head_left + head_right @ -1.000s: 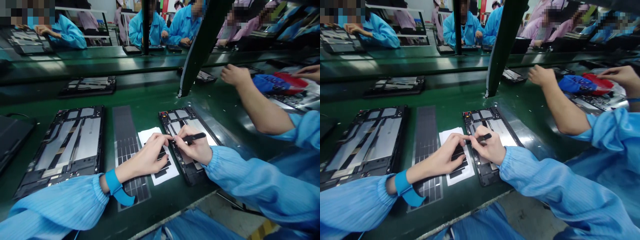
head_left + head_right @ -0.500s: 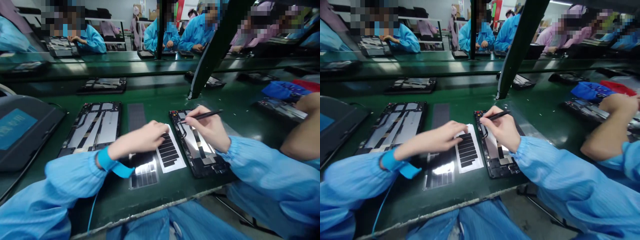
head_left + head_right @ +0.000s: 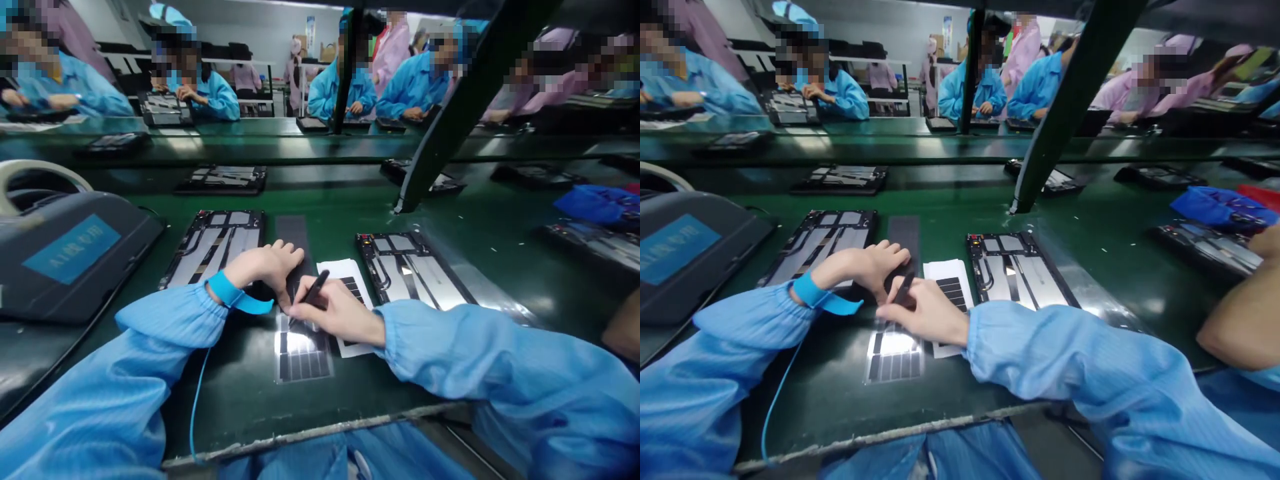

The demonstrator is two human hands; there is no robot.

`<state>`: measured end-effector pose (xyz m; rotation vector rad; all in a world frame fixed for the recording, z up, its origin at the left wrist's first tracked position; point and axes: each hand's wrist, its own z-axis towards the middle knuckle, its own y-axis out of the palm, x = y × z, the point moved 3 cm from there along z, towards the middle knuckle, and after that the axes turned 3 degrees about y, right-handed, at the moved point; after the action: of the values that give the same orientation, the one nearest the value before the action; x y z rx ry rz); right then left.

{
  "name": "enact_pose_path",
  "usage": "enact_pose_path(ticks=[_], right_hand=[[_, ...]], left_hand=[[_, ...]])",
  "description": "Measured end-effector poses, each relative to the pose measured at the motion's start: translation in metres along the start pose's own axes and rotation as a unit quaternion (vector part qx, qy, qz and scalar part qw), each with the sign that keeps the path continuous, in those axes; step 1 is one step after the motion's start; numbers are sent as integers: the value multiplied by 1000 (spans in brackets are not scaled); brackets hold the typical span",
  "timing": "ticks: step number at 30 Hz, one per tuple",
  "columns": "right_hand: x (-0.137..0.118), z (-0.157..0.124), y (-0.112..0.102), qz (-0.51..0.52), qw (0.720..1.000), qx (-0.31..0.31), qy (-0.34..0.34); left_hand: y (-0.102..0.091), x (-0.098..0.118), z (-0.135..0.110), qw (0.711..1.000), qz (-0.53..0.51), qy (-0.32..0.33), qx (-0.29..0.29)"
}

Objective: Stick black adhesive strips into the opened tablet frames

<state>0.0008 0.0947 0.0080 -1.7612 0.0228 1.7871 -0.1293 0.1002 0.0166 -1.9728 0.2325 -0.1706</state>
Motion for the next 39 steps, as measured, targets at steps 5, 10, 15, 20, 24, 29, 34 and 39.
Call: enact_pose_path(ticks=[5, 10, 15, 20, 24, 29, 34, 39], right_hand=[[-10, -13, 12, -46, 997, 5, -65], [-7, -10, 9, -34, 999, 21, -28], [-3, -10, 10, -27, 999, 25, -18], [-4, -8, 11, 38, 999, 22, 20], [-25, -13, -30, 68, 992, 107, -3], [-16, -46, -114, -77, 963, 259, 23], [41, -58, -125, -3, 965, 175, 193], [59, -41, -112, 10, 963, 169, 212]], left_hand=[[0, 10, -1, 999, 17, -32, -25], [-1, 11, 1, 997, 23, -53, -45], [-3, 13, -1, 997, 18, -61, -47], [-4, 16, 1, 997, 13, -61, -40], [-4, 9, -3, 998, -4, -54, -24], [-16, 12, -9, 998, -28, 21, 51], [-17, 73, 6, 935, -193, 189, 230], [12, 97, 26, 881, -294, 183, 323]])
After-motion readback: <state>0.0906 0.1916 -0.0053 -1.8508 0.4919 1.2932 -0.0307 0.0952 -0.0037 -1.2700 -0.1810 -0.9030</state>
